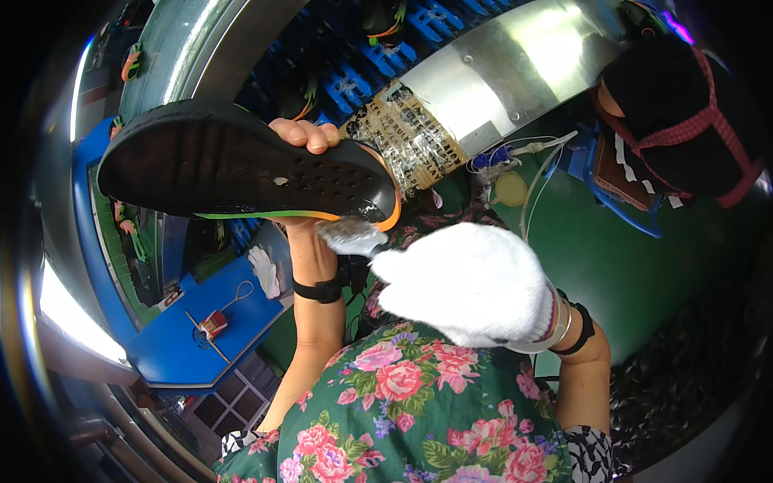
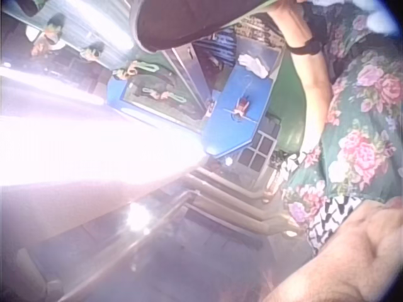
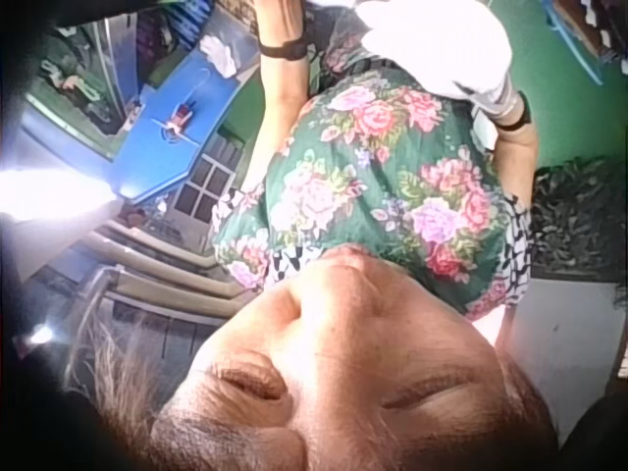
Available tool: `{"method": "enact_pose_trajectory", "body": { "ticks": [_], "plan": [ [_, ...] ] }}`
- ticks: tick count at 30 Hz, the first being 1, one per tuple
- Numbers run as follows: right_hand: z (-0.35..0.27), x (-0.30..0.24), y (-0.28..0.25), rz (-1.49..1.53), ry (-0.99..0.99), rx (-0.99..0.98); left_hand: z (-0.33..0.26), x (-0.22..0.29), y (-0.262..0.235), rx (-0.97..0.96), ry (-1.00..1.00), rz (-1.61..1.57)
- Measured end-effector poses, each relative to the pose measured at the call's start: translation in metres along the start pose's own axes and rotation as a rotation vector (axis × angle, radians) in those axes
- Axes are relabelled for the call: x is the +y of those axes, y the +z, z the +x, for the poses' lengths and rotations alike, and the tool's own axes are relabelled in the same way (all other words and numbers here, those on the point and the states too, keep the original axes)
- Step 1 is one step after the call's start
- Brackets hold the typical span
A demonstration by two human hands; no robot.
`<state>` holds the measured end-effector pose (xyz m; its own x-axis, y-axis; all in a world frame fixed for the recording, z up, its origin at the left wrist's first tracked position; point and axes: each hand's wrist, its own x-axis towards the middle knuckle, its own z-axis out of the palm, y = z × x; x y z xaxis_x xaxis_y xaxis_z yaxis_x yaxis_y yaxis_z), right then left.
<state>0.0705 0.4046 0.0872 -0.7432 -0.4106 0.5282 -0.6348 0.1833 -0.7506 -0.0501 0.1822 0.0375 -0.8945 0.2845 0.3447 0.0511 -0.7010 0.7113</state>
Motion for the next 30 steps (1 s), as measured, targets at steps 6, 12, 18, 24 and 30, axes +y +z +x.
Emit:
{"method": "enact_pose_trajectory", "body": {
  "ticks": [6,12,18,24,30],
  "plan": [
    [-0.007,0.005,0.001,-0.080,0.110,0.149,0.002,0.001,0.002,-0.052,-0.011,0.049],
    [0.001,0.004,0.001,-0.062,0.163,0.165,0.008,0.000,0.008,-0.081,-0.037,0.113],
    [0.002,0.009,-0.001,0.251,0.200,0.155,0.008,-0.003,0.002,-0.048,-0.044,0.074],
    [-0.001,0.014,-0.006,0.296,0.357,0.308,0.011,-0.003,-0.003,-0.010,-0.025,-0.032],
    [0.008,0.016,-0.001,-0.007,0.219,0.260,0.020,-0.004,0.005,-0.079,-0.068,0.018]
  ]
}}
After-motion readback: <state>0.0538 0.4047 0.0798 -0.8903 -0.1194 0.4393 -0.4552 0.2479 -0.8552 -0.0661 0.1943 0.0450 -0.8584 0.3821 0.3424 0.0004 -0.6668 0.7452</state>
